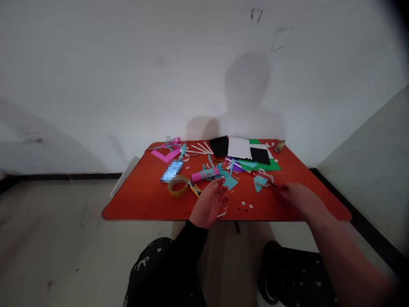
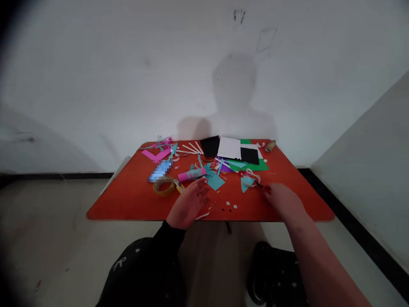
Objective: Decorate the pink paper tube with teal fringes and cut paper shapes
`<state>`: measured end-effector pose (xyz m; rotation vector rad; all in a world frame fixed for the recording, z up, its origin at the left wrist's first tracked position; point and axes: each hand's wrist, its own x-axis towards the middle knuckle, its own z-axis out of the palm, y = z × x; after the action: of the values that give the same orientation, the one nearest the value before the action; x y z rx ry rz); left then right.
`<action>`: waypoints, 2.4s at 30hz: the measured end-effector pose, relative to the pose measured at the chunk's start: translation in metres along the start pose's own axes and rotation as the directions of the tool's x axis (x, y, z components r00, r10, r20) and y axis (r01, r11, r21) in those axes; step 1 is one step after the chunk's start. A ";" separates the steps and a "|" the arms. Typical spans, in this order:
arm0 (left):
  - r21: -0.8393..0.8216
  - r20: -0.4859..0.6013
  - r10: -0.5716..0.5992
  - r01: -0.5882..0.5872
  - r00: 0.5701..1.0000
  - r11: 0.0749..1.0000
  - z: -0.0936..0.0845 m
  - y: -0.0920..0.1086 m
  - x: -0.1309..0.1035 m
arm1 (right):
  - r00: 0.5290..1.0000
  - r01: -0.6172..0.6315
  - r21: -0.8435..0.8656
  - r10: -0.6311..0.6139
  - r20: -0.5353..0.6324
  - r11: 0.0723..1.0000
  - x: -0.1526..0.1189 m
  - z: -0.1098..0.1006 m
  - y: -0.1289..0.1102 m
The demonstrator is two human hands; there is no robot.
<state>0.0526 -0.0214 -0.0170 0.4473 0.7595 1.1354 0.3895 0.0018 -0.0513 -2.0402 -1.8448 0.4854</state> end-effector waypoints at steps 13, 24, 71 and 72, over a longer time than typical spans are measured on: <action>0.232 0.053 0.073 -0.083 0.996 0.969 0.013 -0.021 -0.001 | 0.976 0.008 0.811 -0.180 0.121 0.585 -0.038 0.026 -0.140; 0.510 0.137 0.192 -0.235 0.972 0.828 0.012 -0.018 -0.007 | 0.936 0.117 0.736 -0.321 0.142 0.667 -0.040 0.020 -0.143; 0.841 0.368 0.280 -0.446 0.887 0.307 0.013 -0.060 0.022 | 0.919 0.266 0.477 -0.369 0.136 0.838 -0.035 0.027 -0.090; 0.843 0.366 0.281 -0.444 0.887 0.304 0.012 -0.060 0.023 | 0.921 0.258 0.479 -0.364 0.142 0.839 -0.035 0.026 -0.090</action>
<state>0.1053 -0.0220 -0.0560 1.7503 1.1641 0.9673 0.2950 -0.0236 -0.0313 -1.3879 -1.9171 0.9837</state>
